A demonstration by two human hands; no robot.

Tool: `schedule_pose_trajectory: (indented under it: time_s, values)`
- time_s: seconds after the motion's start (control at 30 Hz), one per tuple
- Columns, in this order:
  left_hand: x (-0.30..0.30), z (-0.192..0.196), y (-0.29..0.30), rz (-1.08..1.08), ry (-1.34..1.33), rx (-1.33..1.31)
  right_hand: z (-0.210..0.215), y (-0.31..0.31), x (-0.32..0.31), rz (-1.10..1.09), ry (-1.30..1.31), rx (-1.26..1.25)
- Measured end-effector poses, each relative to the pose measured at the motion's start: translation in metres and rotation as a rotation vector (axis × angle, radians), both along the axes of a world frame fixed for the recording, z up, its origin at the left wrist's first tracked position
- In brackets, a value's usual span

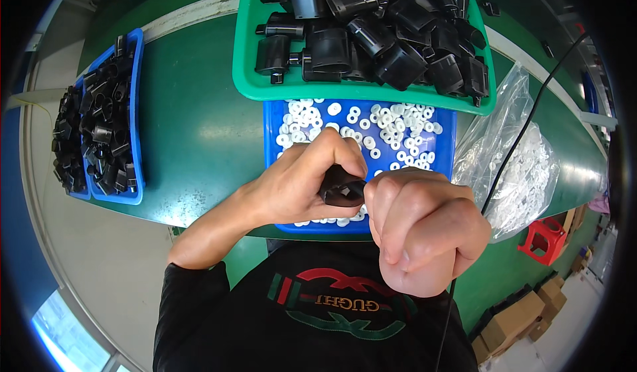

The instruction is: The person assembles small black plastic components by inserting white washers into them using a screwdriver. They pick up a black part, place a washer on it, and use the screwdriver to press the washer into place. The assembled parts are placed into a blue tray, and the person periodically retrieves more black parts from a green tray on a shelf.

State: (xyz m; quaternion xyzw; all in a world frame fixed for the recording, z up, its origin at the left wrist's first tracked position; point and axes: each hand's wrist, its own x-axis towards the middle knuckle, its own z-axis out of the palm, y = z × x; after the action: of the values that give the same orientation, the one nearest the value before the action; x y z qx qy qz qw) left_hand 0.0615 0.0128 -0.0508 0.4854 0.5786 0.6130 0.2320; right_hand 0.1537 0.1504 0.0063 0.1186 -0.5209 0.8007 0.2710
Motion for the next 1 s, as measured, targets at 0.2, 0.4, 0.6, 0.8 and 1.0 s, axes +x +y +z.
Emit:
schedule_pose_trajectory:
  time_s: [0.2,0.4,0.6,0.8,1.0]
  values:
    - [-0.001,0.006,0.0,-0.026,0.004,-0.001,0.009,-0.006,0.0,-0.027,-0.017,-0.013]
    - [0.0,0.006,0.001,-0.012,0.024,0.02,0.009,-0.01,0.0,-0.069,-0.033,-0.046]
    - [0.002,0.003,-0.002,0.068,0.244,-0.013,-0.013,0.002,0.0,0.056,-0.009,0.14]
    - [-0.001,0.004,-0.001,0.118,0.358,-0.058,-0.031,0.002,-0.003,0.06,0.077,0.166]
    - [-0.007,0.013,0.0,0.124,0.067,-0.116,-0.021,0.004,-0.001,0.05,0.057,-0.119]
